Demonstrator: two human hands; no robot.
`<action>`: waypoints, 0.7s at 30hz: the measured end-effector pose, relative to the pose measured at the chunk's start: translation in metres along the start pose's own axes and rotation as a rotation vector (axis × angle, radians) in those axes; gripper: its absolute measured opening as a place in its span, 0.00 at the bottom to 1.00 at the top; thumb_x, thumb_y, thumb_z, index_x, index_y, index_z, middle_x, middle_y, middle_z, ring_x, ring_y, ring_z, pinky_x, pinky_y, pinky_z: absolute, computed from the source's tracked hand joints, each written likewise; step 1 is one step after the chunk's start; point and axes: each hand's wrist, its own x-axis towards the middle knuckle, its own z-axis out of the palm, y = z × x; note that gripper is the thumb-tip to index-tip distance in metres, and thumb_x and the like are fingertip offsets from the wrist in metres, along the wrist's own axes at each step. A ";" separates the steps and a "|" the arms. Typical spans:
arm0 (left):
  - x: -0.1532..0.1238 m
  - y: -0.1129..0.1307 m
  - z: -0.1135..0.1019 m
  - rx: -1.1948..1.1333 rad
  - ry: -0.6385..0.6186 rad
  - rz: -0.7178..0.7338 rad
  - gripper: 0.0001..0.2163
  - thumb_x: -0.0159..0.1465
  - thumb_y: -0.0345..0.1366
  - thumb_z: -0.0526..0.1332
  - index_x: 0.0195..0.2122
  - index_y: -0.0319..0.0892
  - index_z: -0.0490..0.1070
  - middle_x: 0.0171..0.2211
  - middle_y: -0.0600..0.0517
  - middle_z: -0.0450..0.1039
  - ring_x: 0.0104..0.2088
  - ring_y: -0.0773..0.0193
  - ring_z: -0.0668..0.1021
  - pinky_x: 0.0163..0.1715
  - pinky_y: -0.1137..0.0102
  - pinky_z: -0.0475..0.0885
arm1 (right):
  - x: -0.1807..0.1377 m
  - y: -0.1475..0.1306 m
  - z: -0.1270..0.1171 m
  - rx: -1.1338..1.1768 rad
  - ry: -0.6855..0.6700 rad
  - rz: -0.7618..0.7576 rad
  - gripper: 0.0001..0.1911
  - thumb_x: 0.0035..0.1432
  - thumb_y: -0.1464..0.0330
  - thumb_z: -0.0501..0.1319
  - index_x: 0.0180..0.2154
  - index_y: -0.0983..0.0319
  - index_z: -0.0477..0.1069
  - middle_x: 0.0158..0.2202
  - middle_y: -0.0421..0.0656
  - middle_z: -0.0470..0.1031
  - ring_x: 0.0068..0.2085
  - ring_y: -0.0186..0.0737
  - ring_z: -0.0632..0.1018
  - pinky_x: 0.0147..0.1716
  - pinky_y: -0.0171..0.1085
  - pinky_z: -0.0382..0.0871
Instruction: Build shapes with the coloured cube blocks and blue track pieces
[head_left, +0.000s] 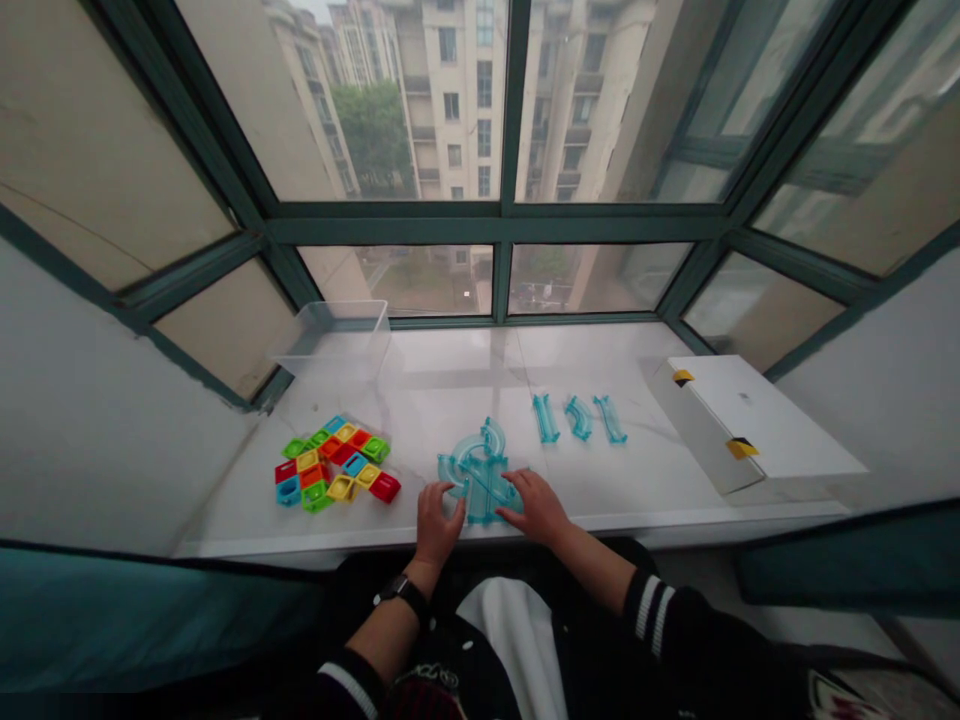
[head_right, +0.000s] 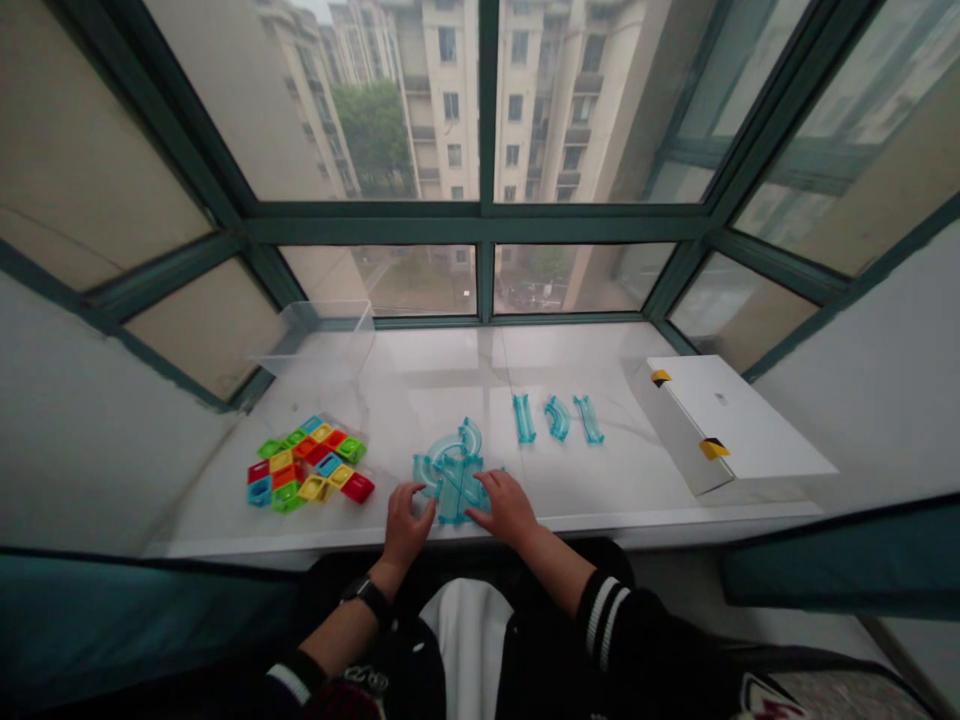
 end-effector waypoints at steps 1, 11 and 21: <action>-0.001 -0.001 0.000 0.013 0.004 0.026 0.13 0.66 0.42 0.61 0.50 0.45 0.71 0.49 0.44 0.75 0.53 0.49 0.77 0.59 0.51 0.71 | 0.001 -0.003 0.002 -0.020 -0.019 0.003 0.31 0.57 0.61 0.73 0.59 0.60 0.70 0.53 0.53 0.76 0.53 0.56 0.76 0.56 0.55 0.72; -0.003 -0.003 0.007 0.118 -0.180 0.171 0.26 0.66 0.42 0.65 0.64 0.46 0.66 0.68 0.41 0.65 0.69 0.45 0.67 0.68 0.47 0.62 | 0.007 -0.002 0.007 0.108 0.028 0.084 0.21 0.59 0.68 0.69 0.54 0.60 0.74 0.48 0.49 0.79 0.49 0.50 0.78 0.54 0.49 0.73; -0.004 -0.004 0.009 0.139 -0.198 0.145 0.23 0.65 0.38 0.64 0.62 0.45 0.68 0.68 0.41 0.65 0.70 0.44 0.65 0.69 0.45 0.63 | 0.019 0.015 0.001 0.652 0.035 0.488 0.22 0.58 0.52 0.66 0.47 0.59 0.78 0.39 0.44 0.82 0.37 0.43 0.79 0.38 0.41 0.74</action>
